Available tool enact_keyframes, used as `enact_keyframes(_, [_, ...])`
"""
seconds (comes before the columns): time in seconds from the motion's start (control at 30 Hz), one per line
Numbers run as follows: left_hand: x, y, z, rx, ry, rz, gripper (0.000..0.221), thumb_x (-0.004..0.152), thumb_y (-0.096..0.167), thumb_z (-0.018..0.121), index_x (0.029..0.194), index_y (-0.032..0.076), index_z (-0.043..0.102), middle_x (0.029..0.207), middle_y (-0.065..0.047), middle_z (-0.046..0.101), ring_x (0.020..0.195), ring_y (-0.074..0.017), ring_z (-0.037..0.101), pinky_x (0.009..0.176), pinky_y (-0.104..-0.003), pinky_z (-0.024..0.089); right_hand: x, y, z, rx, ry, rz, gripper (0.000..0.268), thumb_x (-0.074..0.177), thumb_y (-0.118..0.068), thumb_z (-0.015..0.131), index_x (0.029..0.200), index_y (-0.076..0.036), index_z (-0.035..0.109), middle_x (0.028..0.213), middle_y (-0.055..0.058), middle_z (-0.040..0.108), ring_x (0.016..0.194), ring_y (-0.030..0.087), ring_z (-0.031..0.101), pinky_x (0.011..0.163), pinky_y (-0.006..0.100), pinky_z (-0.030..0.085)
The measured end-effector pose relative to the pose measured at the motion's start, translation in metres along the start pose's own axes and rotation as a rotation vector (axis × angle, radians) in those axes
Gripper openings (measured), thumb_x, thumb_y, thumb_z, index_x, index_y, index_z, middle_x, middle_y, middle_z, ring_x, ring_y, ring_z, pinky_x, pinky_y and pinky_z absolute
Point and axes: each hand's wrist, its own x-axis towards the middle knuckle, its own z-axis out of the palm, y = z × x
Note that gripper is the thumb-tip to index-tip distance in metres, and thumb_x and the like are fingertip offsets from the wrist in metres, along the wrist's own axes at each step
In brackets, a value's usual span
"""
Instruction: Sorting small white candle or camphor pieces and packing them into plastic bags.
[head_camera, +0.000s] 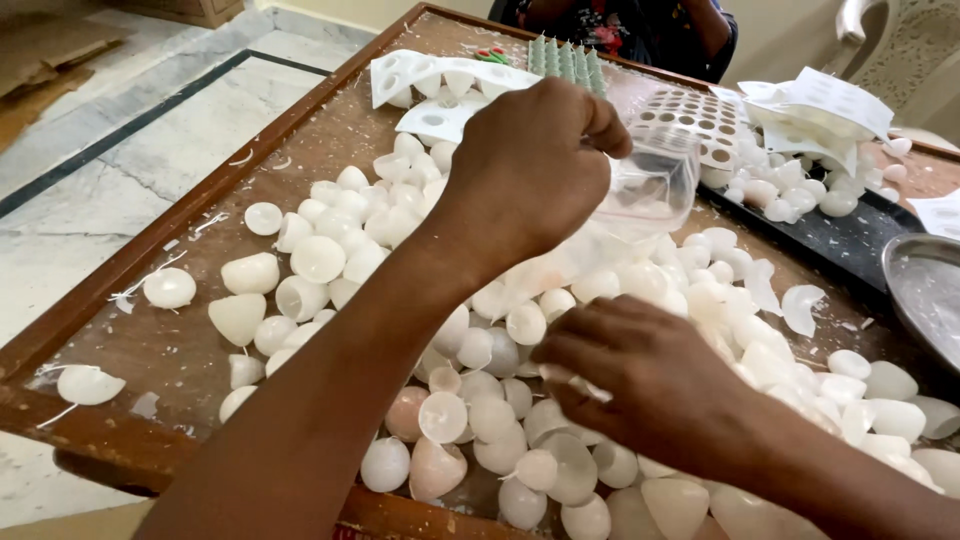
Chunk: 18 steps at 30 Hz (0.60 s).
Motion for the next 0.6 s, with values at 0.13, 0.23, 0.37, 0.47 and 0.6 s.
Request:
enact_keyframes(0.13, [-0.002, 0.008, -0.007, 0.017, -0.126, -0.035, 0.03, 0.075, 0.012, 0.059, 0.095, 0.013, 0.081, 0.097, -0.008, 0.08, 0.094, -0.0234, 0.076, 0.092, -0.038, 0.055, 0.001, 0.011, -0.05, 0.01, 0.204, 0.28, 0.02, 0.084, -0.012, 0.08, 0.099, -0.003, 0.071, 0.099, 0.01, 0.075, 0.084, 0.017, 0.073, 0.069, 0.03, 0.062])
enact_keyframes(0.23, [-0.005, 0.015, -0.013, -0.004, -0.195, -0.042, 0.032, 0.073, 0.012, 0.058, 0.095, 0.013, 0.081, 0.096, -0.01, 0.08, 0.095, -0.0248, 0.075, 0.093, -0.039, 0.054, 0.004, 0.021, -0.082, -0.103, 0.37, 0.309, 0.022, 0.091, -0.006, 0.076, 0.104, 0.005, 0.063, 0.11, 0.018, 0.071, 0.098, 0.022, 0.072, 0.082, 0.034, 0.062])
enact_keyframes(0.37, [-0.009, 0.018, -0.01, -0.032, -0.259, -0.025, 0.033, 0.075, 0.013, 0.058, 0.1, 0.011, 0.079, 0.097, -0.014, 0.078, 0.093, -0.0267, 0.075, 0.092, -0.04, 0.054, 0.011, 0.029, -0.088, -0.187, 0.372, 0.224, 0.018, 0.088, 0.001, 0.075, 0.104, 0.006, 0.067, 0.112, 0.025, 0.071, 0.099, 0.029, 0.072, 0.077, 0.035, 0.063])
enact_keyframes(0.47, [-0.01, 0.014, -0.01, -0.013, -0.21, 0.014, 0.03, 0.074, 0.012, 0.059, 0.095, 0.012, 0.081, 0.095, -0.012, 0.079, 0.094, -0.0267, 0.075, 0.092, -0.039, 0.054, -0.007, 0.032, -0.089, -0.152, 0.46, 0.221, 0.008, 0.105, 0.006, 0.068, 0.111, 0.008, 0.063, 0.12, 0.025, 0.068, 0.11, 0.029, 0.073, 0.091, 0.036, 0.064])
enact_keyframes(0.6, [-0.003, 0.011, -0.013, 0.036, -0.151, -0.02, 0.031, 0.074, 0.008, 0.057, 0.094, 0.013, 0.08, 0.092, -0.009, 0.08, 0.087, -0.0215, 0.079, 0.088, -0.036, 0.058, -0.023, 0.021, -0.072, 0.224, 0.402, 0.553, 0.019, 0.094, -0.013, 0.066, 0.111, -0.004, 0.065, 0.093, 0.004, 0.074, 0.079, 0.012, 0.071, 0.07, 0.024, 0.059])
